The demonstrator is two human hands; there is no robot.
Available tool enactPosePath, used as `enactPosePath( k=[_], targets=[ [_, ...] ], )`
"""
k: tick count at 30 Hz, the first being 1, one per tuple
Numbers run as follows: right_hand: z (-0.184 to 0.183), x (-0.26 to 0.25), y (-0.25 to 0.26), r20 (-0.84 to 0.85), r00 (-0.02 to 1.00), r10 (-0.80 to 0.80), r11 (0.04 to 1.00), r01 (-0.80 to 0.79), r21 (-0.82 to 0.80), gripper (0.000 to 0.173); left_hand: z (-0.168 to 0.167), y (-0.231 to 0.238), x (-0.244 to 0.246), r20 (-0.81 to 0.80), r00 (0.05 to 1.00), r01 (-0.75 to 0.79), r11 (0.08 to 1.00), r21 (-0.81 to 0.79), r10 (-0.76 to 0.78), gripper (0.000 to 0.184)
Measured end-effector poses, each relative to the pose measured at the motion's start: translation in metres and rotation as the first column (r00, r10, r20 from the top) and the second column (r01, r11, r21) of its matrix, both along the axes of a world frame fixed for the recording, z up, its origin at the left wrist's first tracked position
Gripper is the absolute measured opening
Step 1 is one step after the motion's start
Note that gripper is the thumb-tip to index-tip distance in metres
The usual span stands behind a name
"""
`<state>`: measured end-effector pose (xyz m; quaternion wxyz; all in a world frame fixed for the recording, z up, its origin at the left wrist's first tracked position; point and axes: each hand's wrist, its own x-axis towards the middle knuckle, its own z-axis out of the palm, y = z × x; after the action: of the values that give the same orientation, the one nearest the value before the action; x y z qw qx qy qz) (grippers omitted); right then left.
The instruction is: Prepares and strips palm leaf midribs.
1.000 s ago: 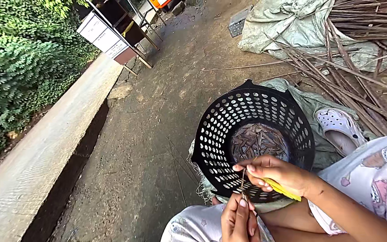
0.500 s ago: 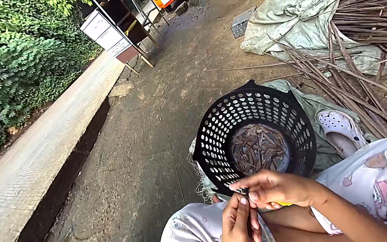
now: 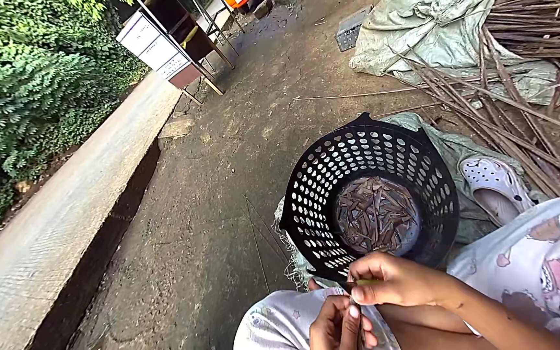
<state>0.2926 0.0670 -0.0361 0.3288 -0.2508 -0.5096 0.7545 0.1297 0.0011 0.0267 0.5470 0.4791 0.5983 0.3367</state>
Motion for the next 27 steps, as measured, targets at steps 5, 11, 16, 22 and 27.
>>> enactPosePath(
  k=[5, 11, 16, 22, 27],
  targets=[
    [-0.007, -0.013, -0.008, -0.11, 0.971, -0.211, 0.977, 0.211, -0.014, 0.008, 0.007, 0.0, -0.002, -0.126, 0.987, 0.091, 0.991, -0.097, -0.103, 0.017],
    [-0.007, -0.012, -0.007, -0.14, 0.954, -0.265, 0.963, 0.253, -0.095, 0.008, 0.007, 0.001, -0.01, -0.154, 0.966, 0.198, 0.978, -0.069, -0.207, 0.025],
    [-0.023, -0.008, -0.005, -0.197, 0.98, -0.021, 0.986, 0.053, 0.159, 0.025, 0.005, 0.006, -0.007, 0.233, 0.973, 0.041, 0.99, -0.136, -0.008, 0.039],
    [-0.021, -0.018, -0.007, -0.201, 0.951, -0.237, 0.906, 0.291, 0.309, 0.029, 0.008, 0.007, -0.008, 0.315, 0.949, 0.037, 0.987, -0.155, 0.014, 0.043],
    [-0.011, 0.002, 0.008, -0.19, 0.9, -0.393, 0.857, 0.434, 0.279, 0.021, 0.006, 0.003, -0.009, 0.344, 0.939, 0.078, 0.981, -0.178, -0.012, 0.043]
  ],
)
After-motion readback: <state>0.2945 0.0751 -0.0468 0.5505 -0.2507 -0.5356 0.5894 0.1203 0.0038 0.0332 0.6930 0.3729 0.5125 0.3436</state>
